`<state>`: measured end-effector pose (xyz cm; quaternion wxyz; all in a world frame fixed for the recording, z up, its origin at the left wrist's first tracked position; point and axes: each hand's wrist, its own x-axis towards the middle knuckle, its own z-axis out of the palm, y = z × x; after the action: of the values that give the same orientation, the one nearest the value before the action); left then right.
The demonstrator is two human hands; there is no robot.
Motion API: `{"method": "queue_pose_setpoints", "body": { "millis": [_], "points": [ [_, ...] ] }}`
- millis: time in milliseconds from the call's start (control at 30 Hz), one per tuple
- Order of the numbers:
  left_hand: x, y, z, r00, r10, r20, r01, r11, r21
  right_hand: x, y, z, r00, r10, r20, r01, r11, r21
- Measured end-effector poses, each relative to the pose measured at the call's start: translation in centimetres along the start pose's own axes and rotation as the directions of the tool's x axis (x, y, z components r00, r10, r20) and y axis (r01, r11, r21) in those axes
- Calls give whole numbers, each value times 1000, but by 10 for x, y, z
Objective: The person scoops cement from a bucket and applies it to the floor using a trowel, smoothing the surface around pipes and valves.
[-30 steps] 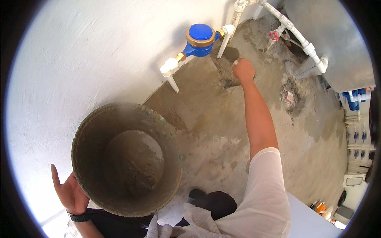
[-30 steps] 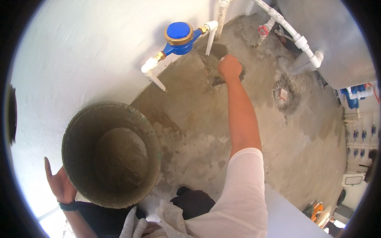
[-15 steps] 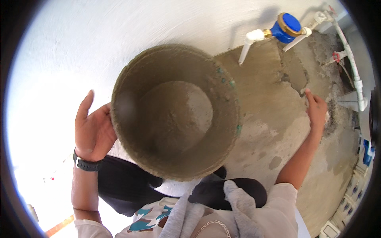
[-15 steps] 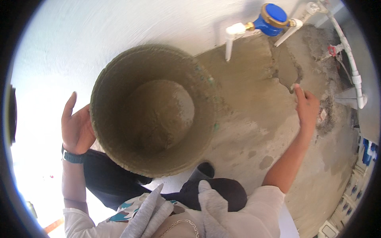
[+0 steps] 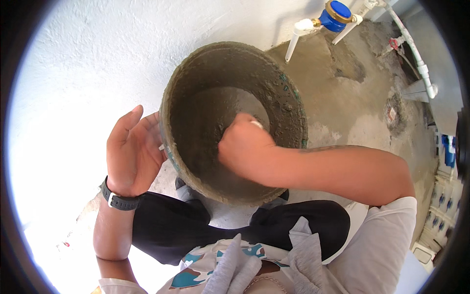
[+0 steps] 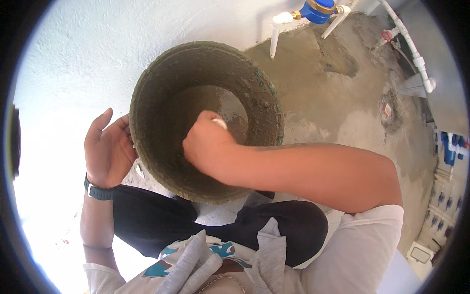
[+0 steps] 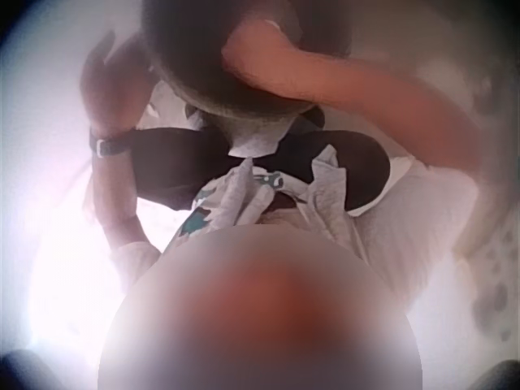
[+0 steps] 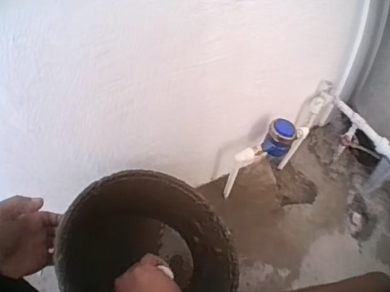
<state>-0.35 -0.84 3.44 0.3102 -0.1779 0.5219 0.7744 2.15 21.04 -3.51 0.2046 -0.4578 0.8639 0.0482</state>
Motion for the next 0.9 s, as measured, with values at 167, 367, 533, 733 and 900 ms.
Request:
{"method": "queue_pose_setpoints", "body": {
  "millis": [167, 367, 533, 733, 900],
  "points": [
    [-2, -6, -12, 996, 16, 87, -12, 999, -51, 40, -25, 15, 983, -3, 183, 9, 1000, -29],
    [-3, -12, -17, 990, 54, 134, -40, 993, -111, 47, -15, 37, 995, 15, 102, -53, 924, 380],
    [-2, -10, -12, 995, 46, 89, -37, 994, -105, 18, 9, 51, 989, 109, 96, -142, 864, 483],
    [-3, -8, -14, 997, 36, 74, -29, 994, -101, -30, 29, 64, 957, 267, -118, -126, 743, 657],
    [-4, -7, -15, 999, 26, 35, -23, 997, -76, -80, 51, 45, 900, 420, -115, -238, 696, 677]
  ]
}}
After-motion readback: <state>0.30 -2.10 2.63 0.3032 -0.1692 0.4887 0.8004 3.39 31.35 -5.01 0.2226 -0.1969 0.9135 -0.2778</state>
